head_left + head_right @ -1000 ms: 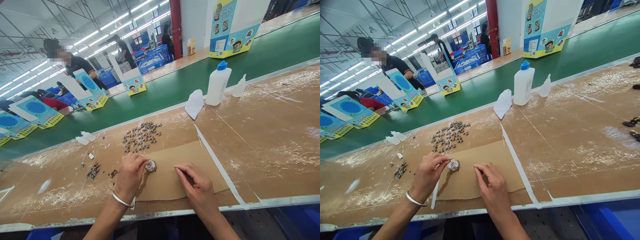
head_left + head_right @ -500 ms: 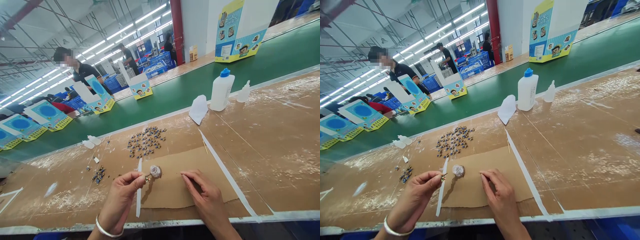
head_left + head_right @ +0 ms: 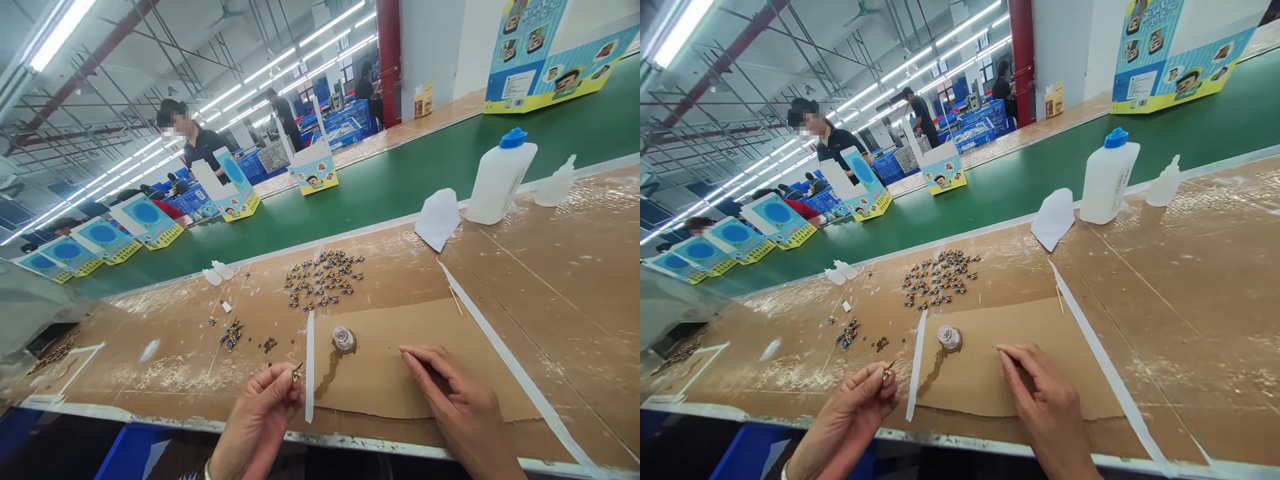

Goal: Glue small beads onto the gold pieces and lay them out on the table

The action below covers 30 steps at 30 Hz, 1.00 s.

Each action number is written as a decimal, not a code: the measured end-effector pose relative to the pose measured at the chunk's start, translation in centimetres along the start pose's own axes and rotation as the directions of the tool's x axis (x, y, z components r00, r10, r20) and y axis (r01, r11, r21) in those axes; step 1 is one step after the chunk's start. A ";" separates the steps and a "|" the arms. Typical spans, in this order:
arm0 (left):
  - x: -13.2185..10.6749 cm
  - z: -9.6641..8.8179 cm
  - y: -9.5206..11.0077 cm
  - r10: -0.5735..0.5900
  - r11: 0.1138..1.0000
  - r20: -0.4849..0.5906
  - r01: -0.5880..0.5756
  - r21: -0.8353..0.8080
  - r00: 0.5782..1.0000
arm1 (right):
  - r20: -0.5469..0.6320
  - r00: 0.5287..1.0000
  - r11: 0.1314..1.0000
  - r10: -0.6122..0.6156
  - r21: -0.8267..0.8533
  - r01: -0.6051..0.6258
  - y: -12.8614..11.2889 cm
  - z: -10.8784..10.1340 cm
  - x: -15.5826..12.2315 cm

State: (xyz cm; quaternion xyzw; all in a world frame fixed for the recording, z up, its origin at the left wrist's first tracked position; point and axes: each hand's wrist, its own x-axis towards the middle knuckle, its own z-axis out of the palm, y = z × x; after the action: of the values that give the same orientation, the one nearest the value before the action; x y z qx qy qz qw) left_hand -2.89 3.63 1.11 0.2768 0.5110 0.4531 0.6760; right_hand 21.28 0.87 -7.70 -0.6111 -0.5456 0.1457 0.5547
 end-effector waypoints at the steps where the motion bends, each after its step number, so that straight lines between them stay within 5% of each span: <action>1: 0.2 0.0 0.0 0.048 0.997 -0.027 -0.046 0.066 0.998 | 0.006 1.000 1.000 -0.020 0.003 0.020 0.0 0.0 0.1; 4: 1.2 0.6 0.0 0.257 0.894 -0.053 -0.216 0.393 0.965 | 0.013 0.998 0.998 -0.068 0.008 0.068 -0.2 0.0 0.2; 8: 3.2 2.7 0.2 0.491 0.473 0.226 -0.476 0.742 0.841 | 0.011 0.997 0.997 -0.075 0.000 0.075 -0.3 0.0 0.4; 12: 5.0 4.5 0.1 0.532 0.105 0.447 -0.580 0.808 0.719 | 0.003 0.996 0.996 -0.089 0.009 0.089 -0.6 0.0 0.5; 17: 6.1 5.6 -0.2 0.517 -0.178 0.561 -0.560 0.809 0.647 | -0.011 0.995 0.995 -0.099 0.021 0.099 -0.9 -0.2 0.6; 25: 6.4 6.3 -0.2 0.473 -0.268 0.581 -0.521 0.811 0.662 | -0.027 0.995 0.995 -0.093 0.039 0.094 -0.9 -0.1 0.7; 28: 6.0 6.5 0.0 0.441 -0.194 0.544 -0.516 0.834 0.714 | -0.027 0.996 0.995 -0.091 0.039 0.092 -1.1 -0.1 0.8; 30: 5.6 6.5 0.3 0.412 -0.066 0.506 -0.530 0.846 0.758 | -0.026 0.996 0.995 -0.089 0.037 0.090 -1.0 -0.1 0.8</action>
State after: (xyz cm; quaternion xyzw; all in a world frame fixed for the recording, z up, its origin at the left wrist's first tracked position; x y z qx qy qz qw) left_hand 3.55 9.42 1.04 0.8207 0.5135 0.2009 0.1501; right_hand 21.17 1.25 -6.46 -0.5769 -0.5628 0.1236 0.5789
